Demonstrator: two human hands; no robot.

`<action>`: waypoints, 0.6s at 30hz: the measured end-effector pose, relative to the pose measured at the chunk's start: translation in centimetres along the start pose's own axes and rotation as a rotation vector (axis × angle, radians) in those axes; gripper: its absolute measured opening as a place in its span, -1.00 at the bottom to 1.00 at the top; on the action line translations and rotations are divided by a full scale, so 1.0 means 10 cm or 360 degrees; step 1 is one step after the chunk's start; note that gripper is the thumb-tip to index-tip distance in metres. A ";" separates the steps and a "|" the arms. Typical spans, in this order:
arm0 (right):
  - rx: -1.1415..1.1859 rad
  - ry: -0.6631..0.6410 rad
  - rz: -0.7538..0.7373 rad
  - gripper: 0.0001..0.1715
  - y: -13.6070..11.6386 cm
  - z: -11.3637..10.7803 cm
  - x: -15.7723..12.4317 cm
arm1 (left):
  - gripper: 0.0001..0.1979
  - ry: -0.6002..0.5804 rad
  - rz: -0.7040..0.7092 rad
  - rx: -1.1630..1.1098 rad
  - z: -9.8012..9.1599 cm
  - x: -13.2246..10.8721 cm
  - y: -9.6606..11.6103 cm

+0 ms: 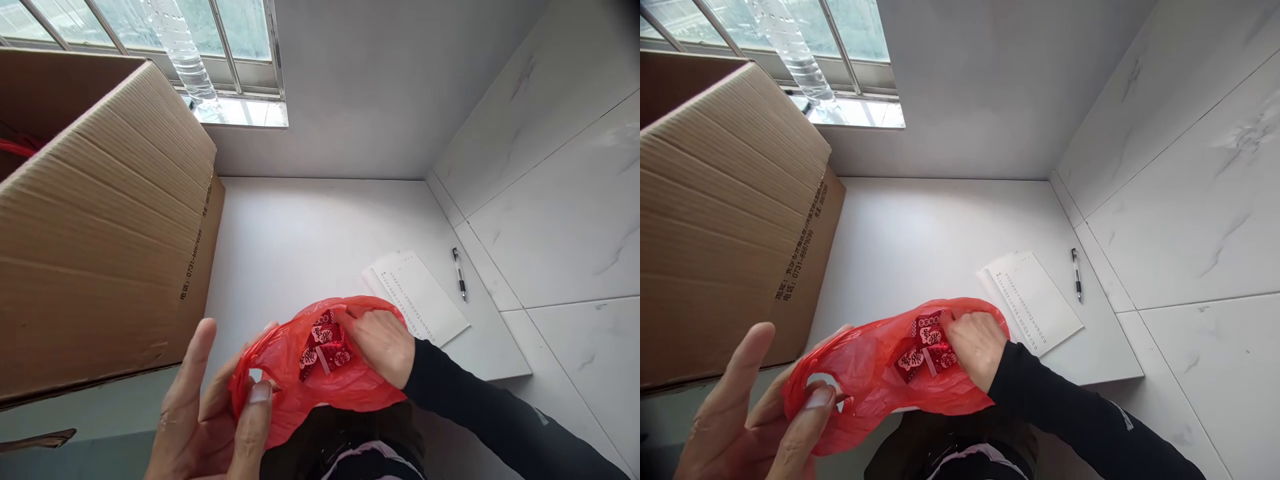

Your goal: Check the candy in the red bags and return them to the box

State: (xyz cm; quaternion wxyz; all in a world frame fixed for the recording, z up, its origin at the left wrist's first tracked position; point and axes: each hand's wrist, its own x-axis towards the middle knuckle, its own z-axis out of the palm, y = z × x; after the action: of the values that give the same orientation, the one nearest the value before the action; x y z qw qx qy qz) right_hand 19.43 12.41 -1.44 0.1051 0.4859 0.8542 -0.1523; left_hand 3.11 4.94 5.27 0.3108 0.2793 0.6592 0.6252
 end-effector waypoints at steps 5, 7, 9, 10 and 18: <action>0.0196 0.0187 -0.0212 -0.74 -0.17 0.25 0.20 | -0.19 -0.0021 -0.0039 0.0029 0.00 0.01 0.02; 0.0227 0.0179 -0.0227 -0.70 -0.17 0.32 0.23 | -0.16 -0.0016 -0.0051 0.0032 -0.01 0.01 0.02; 0.0265 0.0171 -0.0242 -0.67 -0.13 0.33 0.20 | -0.15 -0.0015 -0.0080 0.0034 -0.01 0.01 0.03; 0.0279 0.0169 -0.0249 -0.67 -0.11 0.31 0.18 | -0.15 -0.0016 -0.0090 0.0038 -0.01 0.01 0.03; 0.0140 0.0315 -0.0328 -0.70 -0.24 0.44 0.19 | -0.13 0.0000 -0.0114 0.0077 -0.01 0.04 0.02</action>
State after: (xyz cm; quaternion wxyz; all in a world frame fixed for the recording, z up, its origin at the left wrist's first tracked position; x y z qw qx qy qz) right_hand 16.57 11.23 -5.77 -0.0172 0.4124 0.8982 -0.1509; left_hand 2.81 5.21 5.50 0.3260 0.2630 0.6837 0.5975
